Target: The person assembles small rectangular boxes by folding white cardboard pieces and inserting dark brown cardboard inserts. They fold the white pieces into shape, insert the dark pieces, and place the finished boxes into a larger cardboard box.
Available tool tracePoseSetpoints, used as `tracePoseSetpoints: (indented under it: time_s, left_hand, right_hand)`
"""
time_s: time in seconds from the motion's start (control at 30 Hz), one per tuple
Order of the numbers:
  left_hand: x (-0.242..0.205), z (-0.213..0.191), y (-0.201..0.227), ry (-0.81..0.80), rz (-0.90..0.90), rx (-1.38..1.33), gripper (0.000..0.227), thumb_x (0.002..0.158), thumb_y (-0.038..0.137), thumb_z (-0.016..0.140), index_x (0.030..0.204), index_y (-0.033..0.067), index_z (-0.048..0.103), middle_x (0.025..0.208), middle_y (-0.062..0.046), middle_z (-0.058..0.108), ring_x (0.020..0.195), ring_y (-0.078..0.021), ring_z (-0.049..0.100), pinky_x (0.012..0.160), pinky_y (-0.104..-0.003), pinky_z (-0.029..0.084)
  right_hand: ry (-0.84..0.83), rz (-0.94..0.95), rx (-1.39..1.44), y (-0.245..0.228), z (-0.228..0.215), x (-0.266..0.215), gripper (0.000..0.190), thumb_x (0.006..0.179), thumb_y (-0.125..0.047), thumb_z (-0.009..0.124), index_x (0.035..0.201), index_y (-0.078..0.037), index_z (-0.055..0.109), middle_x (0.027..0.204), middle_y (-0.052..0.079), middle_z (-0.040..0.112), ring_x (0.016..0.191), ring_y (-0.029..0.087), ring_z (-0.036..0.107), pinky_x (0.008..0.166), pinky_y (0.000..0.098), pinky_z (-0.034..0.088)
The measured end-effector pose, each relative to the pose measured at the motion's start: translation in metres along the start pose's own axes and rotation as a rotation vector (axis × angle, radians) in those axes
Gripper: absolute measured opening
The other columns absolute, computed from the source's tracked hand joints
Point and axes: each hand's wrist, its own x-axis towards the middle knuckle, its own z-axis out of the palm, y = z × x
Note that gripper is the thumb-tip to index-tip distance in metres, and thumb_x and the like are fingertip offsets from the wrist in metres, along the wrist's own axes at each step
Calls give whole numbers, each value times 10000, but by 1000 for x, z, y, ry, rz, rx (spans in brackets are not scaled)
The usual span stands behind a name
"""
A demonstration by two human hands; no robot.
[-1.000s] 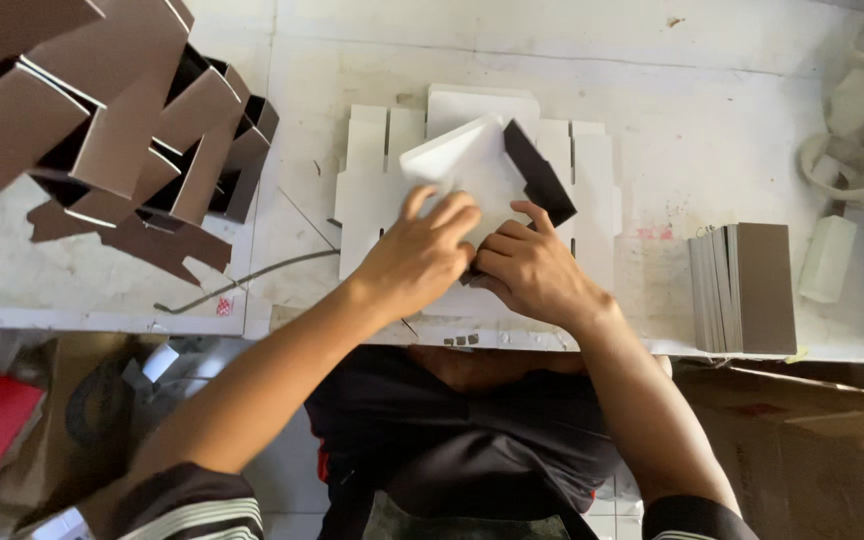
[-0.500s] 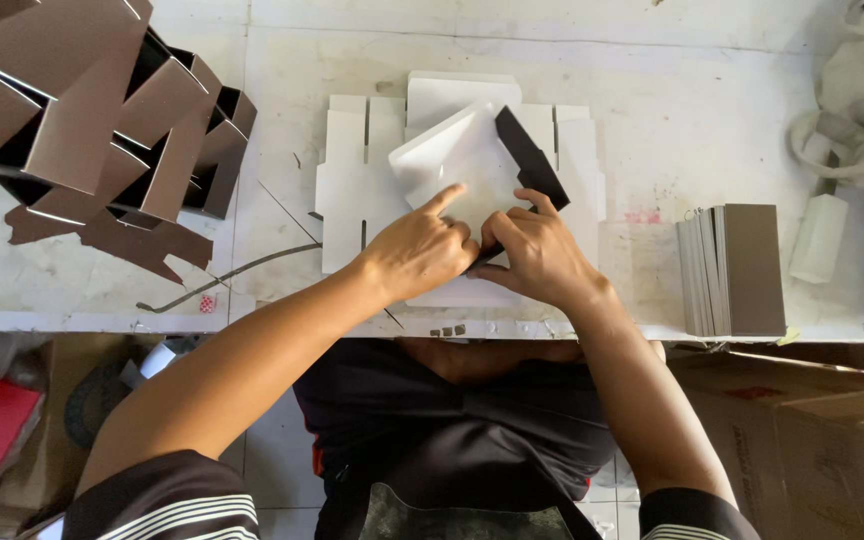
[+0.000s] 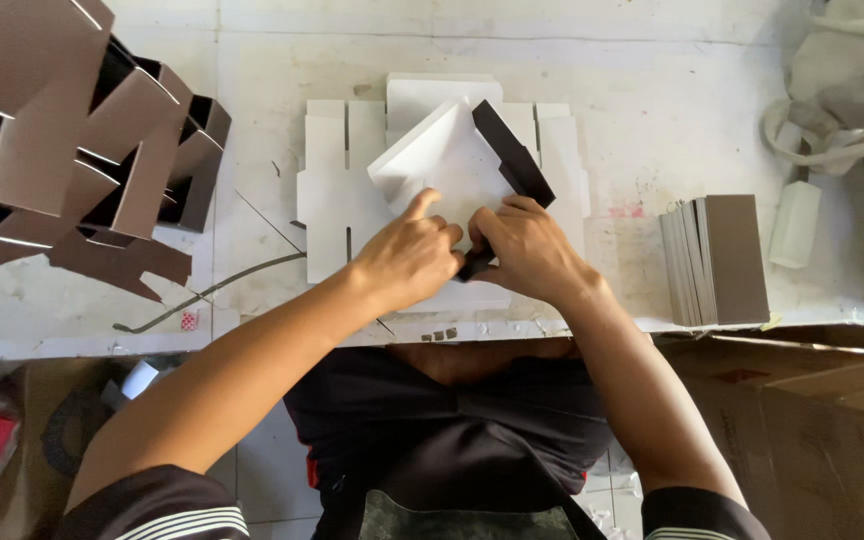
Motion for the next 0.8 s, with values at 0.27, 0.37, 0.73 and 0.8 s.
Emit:
tracePoseSetpoints:
  time_s: [0.27,0.37,0.73,0.8]
  left_hand:
    - [-4,3,3,-55,-147,-58,151,909,130,646,894,206,775,878,-52,655,911,-232,631,1151,-631,236]
    - [-3,6,13,-98,-188,-71,125,923,146,651,909,171,772,857,-66,676,867,-241,654,1151,-629,261]
    - [0,-37,24,-171,-344,-117,358,875,49,605,1219,120,676,817,-137,760,830,-317,752,1150,-709,212]
    - [-11,-53,7,-157,-357,-59,239,840,-21,685,1031,96,769,899,-158,764,1029,-338,702,1167,-738,180]
  right_hand:
    - [-158,120,-56,-14,-12,11,570,607,-371,936,956,-111,568,677,55,675,776,266,708,940,436,544]
    - [-206,157,-33,-13,-8,14,575,642,-411,921,987,-121,563,696,41,683,794,252,708,949,422,535]
    - [-193,86,-338,-15,-35,-2,471,687,-353,897,1046,-167,656,1038,27,748,1185,226,638,1188,508,247]
    - [-224,91,-336,-16,-57,-15,426,673,-362,887,991,-130,724,1184,47,666,1312,296,478,1177,678,179]
